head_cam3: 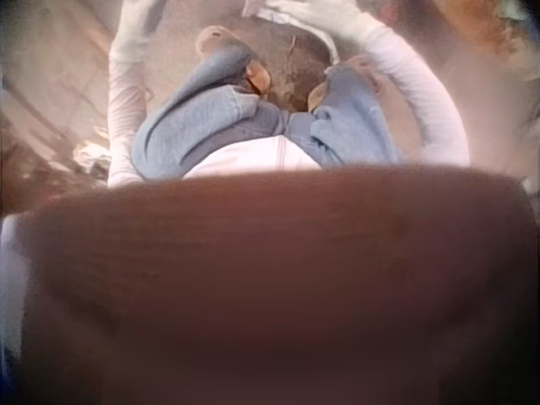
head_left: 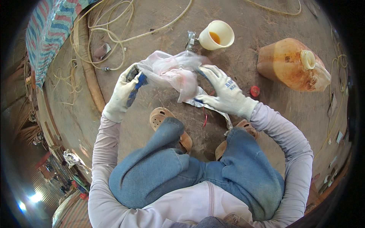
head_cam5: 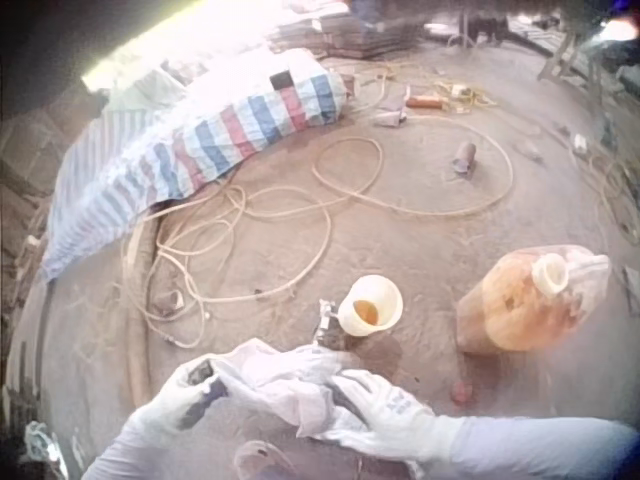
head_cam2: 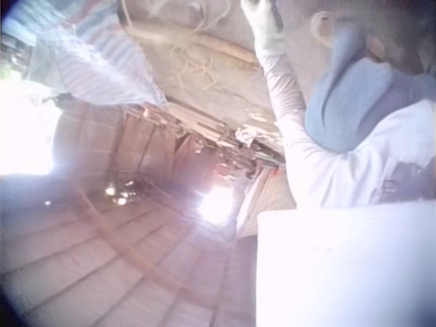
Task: The person sits on the floor and pours liquids from several plastic jugs into a small cup and then into a spray gun container. The person also picks up a plastic bag and a jug, then pours an orange liquid into a cup.
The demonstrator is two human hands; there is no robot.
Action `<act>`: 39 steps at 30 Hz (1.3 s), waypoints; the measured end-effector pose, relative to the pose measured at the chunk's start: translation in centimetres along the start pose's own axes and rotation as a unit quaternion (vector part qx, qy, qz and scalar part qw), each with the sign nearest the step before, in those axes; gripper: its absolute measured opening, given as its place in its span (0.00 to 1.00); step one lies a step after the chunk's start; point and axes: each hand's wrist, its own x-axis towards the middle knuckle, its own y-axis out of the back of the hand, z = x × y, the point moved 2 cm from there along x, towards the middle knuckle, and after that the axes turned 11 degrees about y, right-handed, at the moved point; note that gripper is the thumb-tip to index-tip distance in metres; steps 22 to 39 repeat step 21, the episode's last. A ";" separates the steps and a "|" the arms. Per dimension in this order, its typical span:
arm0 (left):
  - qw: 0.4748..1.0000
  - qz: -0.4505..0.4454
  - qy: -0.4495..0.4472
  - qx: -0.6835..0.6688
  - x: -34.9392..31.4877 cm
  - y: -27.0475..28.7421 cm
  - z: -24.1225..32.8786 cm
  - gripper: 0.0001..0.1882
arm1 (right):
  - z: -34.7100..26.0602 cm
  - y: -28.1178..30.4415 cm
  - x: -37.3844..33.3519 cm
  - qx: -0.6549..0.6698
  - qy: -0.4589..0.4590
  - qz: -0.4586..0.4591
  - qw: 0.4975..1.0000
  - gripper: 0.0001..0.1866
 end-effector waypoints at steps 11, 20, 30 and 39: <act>0.968 0.209 -0.056 0.123 -1.5 4.3 -0.5 0.15 | -3.4 1.5 1.5 0.050 0.004 0.015 0.999 0.18; 0.919 -0.078 0.077 -0.379 -1.4 0.4 -8.8 0.28 | -7.0 1.3 -3.0 -0.015 0.061 -0.204 0.977 0.24; 0.919 -0.087 0.087 -0.376 -1.4 -0.3 -9.3 0.28 | -6.5 1.7 -2.7 0.013 -0.011 -0.167 0.986 0.25; 0.919 -0.087 0.087 -0.376 -1.4 -0.3 -9.3 0.28 | -6.5 1.7 -2.7 0.013 -0.011 -0.167 0.986 0.25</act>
